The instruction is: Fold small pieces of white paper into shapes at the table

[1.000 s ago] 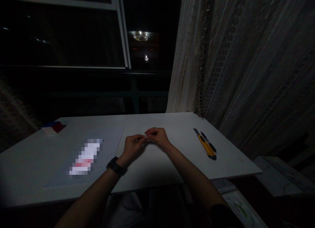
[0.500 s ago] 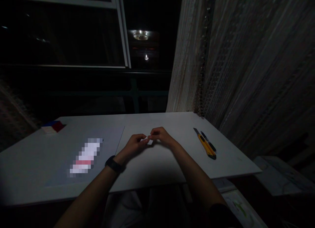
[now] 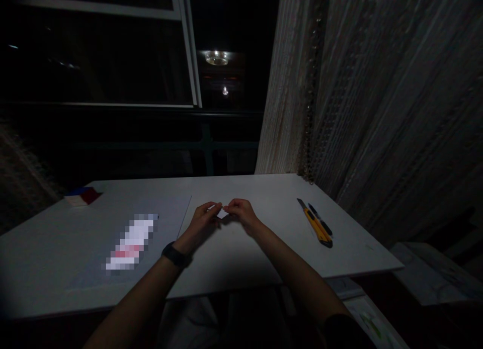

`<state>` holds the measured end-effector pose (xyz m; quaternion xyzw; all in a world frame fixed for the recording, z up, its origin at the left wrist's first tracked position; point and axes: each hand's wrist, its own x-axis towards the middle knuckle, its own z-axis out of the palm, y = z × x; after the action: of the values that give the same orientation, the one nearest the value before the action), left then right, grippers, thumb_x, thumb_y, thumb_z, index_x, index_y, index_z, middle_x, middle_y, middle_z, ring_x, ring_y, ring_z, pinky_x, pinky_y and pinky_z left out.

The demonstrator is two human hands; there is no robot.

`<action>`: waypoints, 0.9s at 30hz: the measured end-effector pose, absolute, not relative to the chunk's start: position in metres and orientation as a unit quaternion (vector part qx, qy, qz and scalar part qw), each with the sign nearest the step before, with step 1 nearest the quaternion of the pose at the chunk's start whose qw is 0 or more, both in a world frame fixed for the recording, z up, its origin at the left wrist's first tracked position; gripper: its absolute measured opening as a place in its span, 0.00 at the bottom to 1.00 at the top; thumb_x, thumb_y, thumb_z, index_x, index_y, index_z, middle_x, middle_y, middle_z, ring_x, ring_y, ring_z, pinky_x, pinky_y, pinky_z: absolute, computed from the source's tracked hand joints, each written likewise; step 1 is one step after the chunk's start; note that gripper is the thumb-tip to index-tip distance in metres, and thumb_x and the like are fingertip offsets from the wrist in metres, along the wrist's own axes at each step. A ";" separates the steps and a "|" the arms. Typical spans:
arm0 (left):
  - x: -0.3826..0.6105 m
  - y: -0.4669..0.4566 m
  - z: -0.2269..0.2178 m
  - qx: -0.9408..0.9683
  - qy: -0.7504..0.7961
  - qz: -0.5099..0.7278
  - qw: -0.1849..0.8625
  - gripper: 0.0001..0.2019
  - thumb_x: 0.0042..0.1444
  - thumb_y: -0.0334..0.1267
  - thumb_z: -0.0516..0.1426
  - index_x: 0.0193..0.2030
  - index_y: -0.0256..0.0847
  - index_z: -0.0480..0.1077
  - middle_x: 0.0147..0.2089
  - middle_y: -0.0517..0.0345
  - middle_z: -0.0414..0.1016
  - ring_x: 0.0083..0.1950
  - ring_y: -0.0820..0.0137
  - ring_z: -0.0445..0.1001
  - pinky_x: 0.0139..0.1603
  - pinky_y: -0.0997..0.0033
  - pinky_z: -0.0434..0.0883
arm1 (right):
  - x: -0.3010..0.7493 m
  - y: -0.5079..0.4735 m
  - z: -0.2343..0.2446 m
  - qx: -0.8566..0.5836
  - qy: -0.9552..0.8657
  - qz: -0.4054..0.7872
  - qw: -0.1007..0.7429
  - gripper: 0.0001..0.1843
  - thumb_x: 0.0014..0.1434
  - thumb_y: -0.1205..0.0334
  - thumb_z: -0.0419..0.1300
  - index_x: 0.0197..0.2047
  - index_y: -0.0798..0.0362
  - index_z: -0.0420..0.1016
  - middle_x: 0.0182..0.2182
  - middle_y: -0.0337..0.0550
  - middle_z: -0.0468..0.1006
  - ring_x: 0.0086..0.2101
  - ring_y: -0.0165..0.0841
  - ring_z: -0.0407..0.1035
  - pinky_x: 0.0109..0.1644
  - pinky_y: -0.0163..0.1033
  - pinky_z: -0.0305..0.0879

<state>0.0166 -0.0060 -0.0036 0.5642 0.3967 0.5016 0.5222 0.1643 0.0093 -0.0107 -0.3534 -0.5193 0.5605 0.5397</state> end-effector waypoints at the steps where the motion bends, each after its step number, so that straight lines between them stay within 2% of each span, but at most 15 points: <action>1: 0.017 -0.006 -0.004 0.566 0.408 0.502 0.510 0.19 0.44 0.51 0.59 0.33 0.35 0.68 0.19 0.61 0.68 0.16 0.76 0.66 0.17 0.78 0.62 | 0.164 0.009 -0.011 -0.353 -0.522 0.557 0.541 0.12 0.38 0.60 0.68 0.18 0.56 0.68 0.14 0.32 0.64 0.19 0.24 0.57 0.24 0.32 0.51; 4: 0.017 -0.006 -0.003 0.573 0.433 0.520 0.463 0.19 0.43 0.49 0.60 0.37 0.35 0.69 0.22 0.60 0.70 0.17 0.77 0.65 0.18 0.78 0.61 | 0.164 0.009 -0.012 -0.354 -0.534 0.553 0.532 0.13 0.39 0.58 0.67 0.19 0.56 0.68 0.15 0.33 0.65 0.19 0.24 0.58 0.24 0.32 0.51; 8: 0.016 -0.005 -0.002 0.602 0.453 0.536 0.380 0.15 0.44 0.44 0.60 0.35 0.36 0.71 0.31 0.55 0.74 0.23 0.75 0.67 0.22 0.76 0.64 | 0.164 0.008 -0.013 -0.362 -0.553 0.554 0.507 0.15 0.38 0.56 0.68 0.20 0.56 0.68 0.15 0.33 0.66 0.18 0.24 0.58 0.23 0.32 0.50; 12: 0.014 -0.002 -0.004 0.628 0.476 0.530 0.313 0.11 0.45 0.40 0.59 0.35 0.37 0.72 0.36 0.53 0.75 0.28 0.72 0.70 0.29 0.74 0.66 | 0.164 0.008 -0.013 -0.364 -0.563 0.555 0.491 0.16 0.38 0.53 0.67 0.21 0.56 0.69 0.14 0.33 0.66 0.17 0.24 0.58 0.22 0.32 0.51; 19: 0.012 0.001 -0.009 0.636 0.465 0.544 0.289 0.11 0.44 0.38 0.60 0.36 0.39 0.71 0.38 0.54 0.74 0.33 0.70 0.71 0.37 0.69 0.68 | 0.161 0.010 -0.018 -0.352 -0.598 0.538 0.478 0.18 0.42 0.48 0.64 0.22 0.55 0.69 0.13 0.33 0.66 0.16 0.24 0.58 0.21 0.32 0.51; 21: 0.013 0.000 -0.007 0.630 0.464 0.547 0.297 0.12 0.44 0.39 0.60 0.36 0.38 0.70 0.37 0.54 0.74 0.31 0.71 0.71 0.36 0.70 0.68 | 0.161 0.011 -0.018 -0.353 -0.607 0.523 0.484 0.18 0.42 0.48 0.64 0.22 0.55 0.68 0.13 0.32 0.66 0.16 0.24 0.58 0.21 0.32 0.51; 24: 0.014 -0.001 -0.006 0.617 0.455 0.549 0.334 0.14 0.44 0.43 0.60 0.36 0.37 0.69 0.34 0.55 0.74 0.27 0.72 0.70 0.28 0.73 0.67 | 0.162 0.011 -0.016 -0.351 -0.619 0.499 0.495 0.18 0.43 0.48 0.64 0.23 0.55 0.68 0.13 0.32 0.65 0.16 0.24 0.57 0.21 0.32 0.51; 27: 0.014 0.001 -0.009 0.609 0.461 0.534 0.363 0.18 0.46 0.49 0.58 0.39 0.37 0.68 0.26 0.59 0.71 0.21 0.74 0.67 0.22 0.75 0.63 | 0.163 0.011 -0.013 -0.359 -0.622 0.481 0.503 0.18 0.44 0.48 0.63 0.23 0.55 0.68 0.13 0.32 0.65 0.17 0.24 0.57 0.22 0.32 0.51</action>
<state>0.0139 0.0007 -0.0089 0.6087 0.4612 0.5337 0.3634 0.1629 0.0108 -0.0134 -0.3594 -0.6222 0.4808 0.5025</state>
